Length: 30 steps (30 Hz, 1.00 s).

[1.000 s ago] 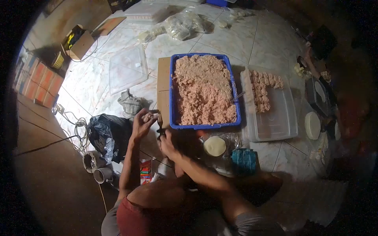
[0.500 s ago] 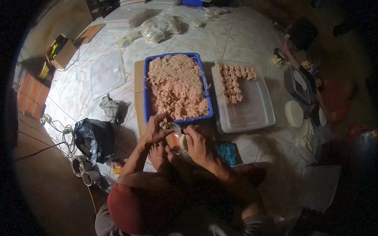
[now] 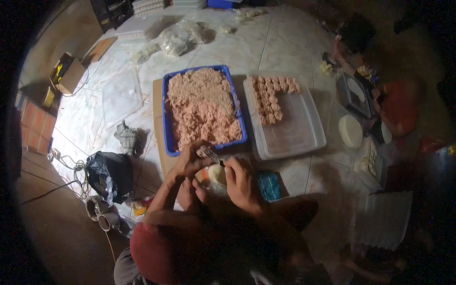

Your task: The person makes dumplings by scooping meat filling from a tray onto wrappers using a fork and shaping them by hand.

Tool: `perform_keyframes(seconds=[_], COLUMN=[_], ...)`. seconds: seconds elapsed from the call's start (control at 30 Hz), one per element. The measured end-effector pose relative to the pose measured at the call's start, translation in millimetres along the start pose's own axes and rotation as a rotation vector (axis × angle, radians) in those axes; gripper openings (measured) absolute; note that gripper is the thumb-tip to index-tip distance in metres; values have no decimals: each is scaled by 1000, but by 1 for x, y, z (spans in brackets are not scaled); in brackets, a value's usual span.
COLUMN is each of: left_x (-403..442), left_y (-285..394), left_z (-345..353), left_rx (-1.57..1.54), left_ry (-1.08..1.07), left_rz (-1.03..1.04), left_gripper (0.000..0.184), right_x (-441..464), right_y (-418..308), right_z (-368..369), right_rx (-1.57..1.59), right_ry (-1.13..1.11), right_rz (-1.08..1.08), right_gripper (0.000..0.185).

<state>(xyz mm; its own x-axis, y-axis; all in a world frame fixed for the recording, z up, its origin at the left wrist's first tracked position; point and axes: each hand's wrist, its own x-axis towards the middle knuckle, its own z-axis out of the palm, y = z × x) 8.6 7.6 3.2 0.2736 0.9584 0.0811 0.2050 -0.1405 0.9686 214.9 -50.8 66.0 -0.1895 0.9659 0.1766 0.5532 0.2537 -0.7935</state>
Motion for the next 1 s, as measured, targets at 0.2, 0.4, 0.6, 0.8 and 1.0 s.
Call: perform_keyframes(seconds=[0.2, 0.4, 0.6, 0.8, 1.0], left_x=[1, -3, -5, -24, -25], left_y=[1, 3, 1, -1, -3], left_z=[8, 5, -1, -11, -11], left_rx=[160, -18, 198, -186, 76], left_ry=[70, 53, -69, 6, 128], left_rz=[37, 123, -39, 41, -58], left_gripper=[46, 37, 36, 27, 38], right_x=[-13, -4, -5, -13, 10], right_y=[1, 2, 2, 3, 5], right_z=[9, 2, 10, 10, 22], right_rx=[93, -37, -2, 133, 166], right_ry=[25, -31, -94, -36, -66], right_rz=[22, -33, 8, 0, -26], right_gripper=[15, 14, 12, 10, 9])
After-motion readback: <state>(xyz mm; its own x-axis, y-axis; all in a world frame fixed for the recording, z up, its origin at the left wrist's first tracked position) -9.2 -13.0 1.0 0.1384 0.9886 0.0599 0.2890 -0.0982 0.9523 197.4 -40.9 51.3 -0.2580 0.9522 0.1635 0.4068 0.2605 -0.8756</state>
